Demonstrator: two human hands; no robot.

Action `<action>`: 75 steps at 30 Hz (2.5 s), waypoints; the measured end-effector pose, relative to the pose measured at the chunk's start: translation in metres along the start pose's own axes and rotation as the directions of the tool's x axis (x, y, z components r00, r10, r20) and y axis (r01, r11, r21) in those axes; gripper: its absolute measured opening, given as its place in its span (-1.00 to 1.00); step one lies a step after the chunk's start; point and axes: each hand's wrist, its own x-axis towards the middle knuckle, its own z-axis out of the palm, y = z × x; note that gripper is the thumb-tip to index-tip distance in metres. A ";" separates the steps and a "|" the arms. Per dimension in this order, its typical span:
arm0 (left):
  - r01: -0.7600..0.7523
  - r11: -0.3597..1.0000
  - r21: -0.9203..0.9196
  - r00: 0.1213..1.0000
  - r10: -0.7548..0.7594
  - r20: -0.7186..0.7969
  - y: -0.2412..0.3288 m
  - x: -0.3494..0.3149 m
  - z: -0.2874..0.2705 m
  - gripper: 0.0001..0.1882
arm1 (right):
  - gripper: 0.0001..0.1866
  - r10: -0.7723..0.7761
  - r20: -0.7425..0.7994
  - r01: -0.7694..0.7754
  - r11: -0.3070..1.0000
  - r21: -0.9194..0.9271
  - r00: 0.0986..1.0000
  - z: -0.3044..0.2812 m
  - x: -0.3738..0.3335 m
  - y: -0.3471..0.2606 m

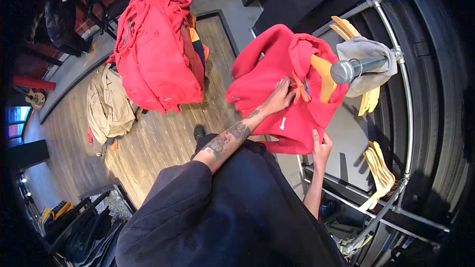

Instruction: Hanging red hoodies on wooden hangers and placing them on a clothing rack.

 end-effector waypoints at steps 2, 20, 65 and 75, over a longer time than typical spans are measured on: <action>-0.040 0.981 0.192 0.998 0.049 -0.038 0.000 -0.002 0.002 -0.60 | -0.64 0.001 0.048 0.000 1.000 -0.011 0.999 0.001 0.000 -0.004; 0.096 0.995 0.000 0.995 -0.096 0.025 -0.031 0.000 -0.049 -0.81 | -0.65 -0.252 0.016 0.247 0.929 -0.275 0.967 0.020 0.007 -0.023; 0.227 0.931 0.284 0.973 -0.206 -0.102 0.026 0.017 -0.237 -0.46 | -0.63 -0.563 -0.583 0.451 0.824 -0.342 0.586 -0.165 0.219 -0.091; 0.591 0.752 0.292 0.800 -0.499 -0.334 0.035 -0.134 -0.267 -0.49 | -0.72 0.042 -0.192 0.006 0.970 0.243 0.981 -0.228 0.102 -0.065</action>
